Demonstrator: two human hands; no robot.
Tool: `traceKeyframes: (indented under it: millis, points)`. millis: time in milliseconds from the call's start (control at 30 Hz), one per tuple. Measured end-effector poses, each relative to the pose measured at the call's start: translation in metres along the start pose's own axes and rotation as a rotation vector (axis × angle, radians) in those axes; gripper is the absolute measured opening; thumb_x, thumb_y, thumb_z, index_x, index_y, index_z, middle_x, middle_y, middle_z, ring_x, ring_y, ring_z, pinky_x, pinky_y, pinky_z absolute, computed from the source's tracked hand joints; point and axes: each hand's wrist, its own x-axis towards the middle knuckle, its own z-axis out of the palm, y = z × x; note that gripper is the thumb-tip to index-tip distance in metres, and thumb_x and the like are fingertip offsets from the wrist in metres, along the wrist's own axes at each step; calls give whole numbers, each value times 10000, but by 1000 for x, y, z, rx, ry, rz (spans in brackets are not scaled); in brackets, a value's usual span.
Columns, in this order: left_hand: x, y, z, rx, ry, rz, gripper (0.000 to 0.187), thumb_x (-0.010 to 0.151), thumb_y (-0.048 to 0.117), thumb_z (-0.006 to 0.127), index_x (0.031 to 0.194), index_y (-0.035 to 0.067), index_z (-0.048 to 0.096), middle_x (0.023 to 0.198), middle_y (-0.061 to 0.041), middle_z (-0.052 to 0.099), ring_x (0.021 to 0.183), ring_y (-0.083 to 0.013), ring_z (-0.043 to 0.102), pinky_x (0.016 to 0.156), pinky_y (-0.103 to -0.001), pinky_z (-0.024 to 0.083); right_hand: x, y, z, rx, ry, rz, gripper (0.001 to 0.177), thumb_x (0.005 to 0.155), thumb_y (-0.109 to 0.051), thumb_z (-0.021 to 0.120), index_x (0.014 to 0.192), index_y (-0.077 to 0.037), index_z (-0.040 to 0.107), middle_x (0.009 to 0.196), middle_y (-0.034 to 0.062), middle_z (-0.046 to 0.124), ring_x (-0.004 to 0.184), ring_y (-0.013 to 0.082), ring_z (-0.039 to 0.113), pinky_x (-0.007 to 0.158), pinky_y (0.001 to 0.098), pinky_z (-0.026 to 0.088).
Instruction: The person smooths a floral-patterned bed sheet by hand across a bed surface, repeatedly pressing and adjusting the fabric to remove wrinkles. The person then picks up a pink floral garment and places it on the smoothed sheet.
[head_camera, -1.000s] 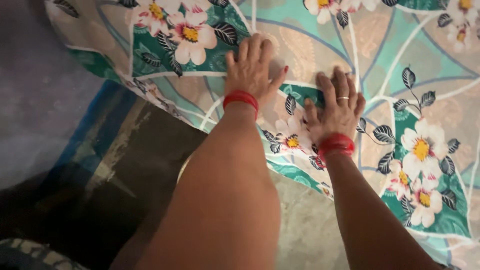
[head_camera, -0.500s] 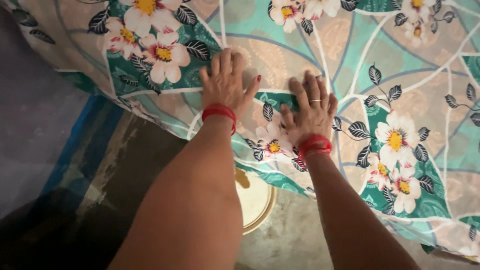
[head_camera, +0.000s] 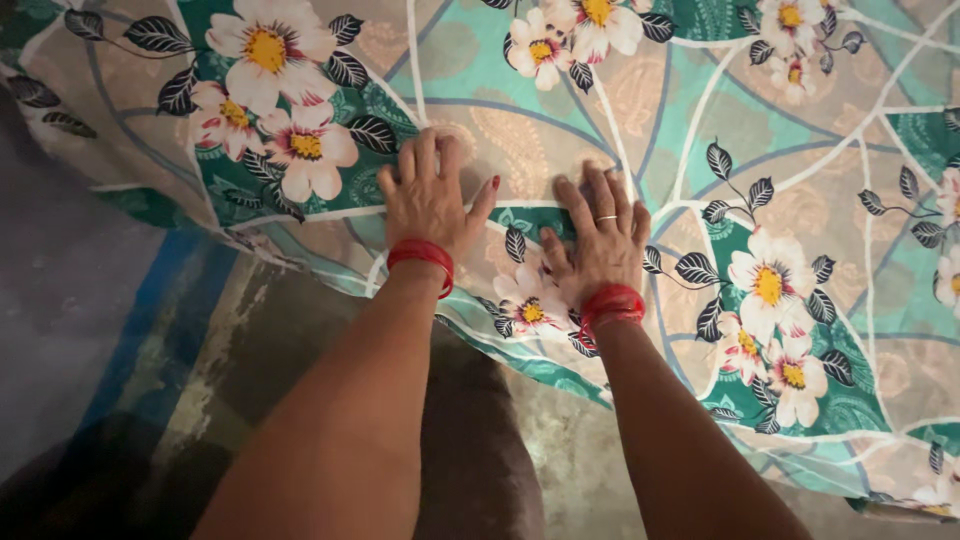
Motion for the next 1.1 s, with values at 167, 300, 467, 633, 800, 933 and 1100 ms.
traceKeyframes:
  millis: [167,300,467,633,800,933,1100]
  points:
    - [-2,-1,3,49,30,13,589,901,563,655,1274,121,543,1373,-86,513,1292,-287,466,945,-522,367,2,1,2,-11,18,-7,623,915,-423,647,1499,-257,508,1670,91,331,1529,365,286,1204,615,175]
    - [1,-1,5,78,29,8,623,881,576,653,1280,111,540,1370,-86,520,1295,-281,470,950,-527,375,1,0,1,1,39,-3,621,902,-434,647,1488,-270,520,1660,65,347,1528,346,296,1207,605,192]
    - [4,1,9,62,5,-40,630,868,581,645,1298,133,538,1394,-82,513,1310,-279,456,958,-541,369,1,-1,1,-8,26,0,614,905,-433,634,1486,-266,525,1661,69,348,1522,356,302,1200,610,198]
    - [2,0,8,-4,-62,-51,644,842,556,654,1315,135,531,1411,-83,495,1346,-281,435,957,-540,354,5,1,3,-30,18,0,614,906,-455,623,1484,-276,516,1673,73,337,1521,354,308,1203,611,200]
    - [3,0,9,27,-57,-47,632,860,560,649,1312,135,531,1426,-75,486,1352,-271,433,977,-541,349,2,4,4,-34,24,-7,626,909,-460,623,1497,-282,502,1669,70,332,1522,356,303,1205,608,204]
    - [8,1,8,46,-89,-62,639,870,569,640,1315,124,529,1440,-79,477,1345,-274,426,978,-536,350,7,3,1,-24,18,-2,648,888,-458,632,1497,-282,498,1663,73,330,1522,352,300,1198,607,202]
    - [5,2,5,46,-150,-71,630,876,570,622,1317,129,528,1460,-79,461,1364,-277,403,979,-541,342,7,-2,-3,-25,-13,11,662,876,-444,642,1500,-282,490,1667,82,323,1520,357,290,1197,613,196]
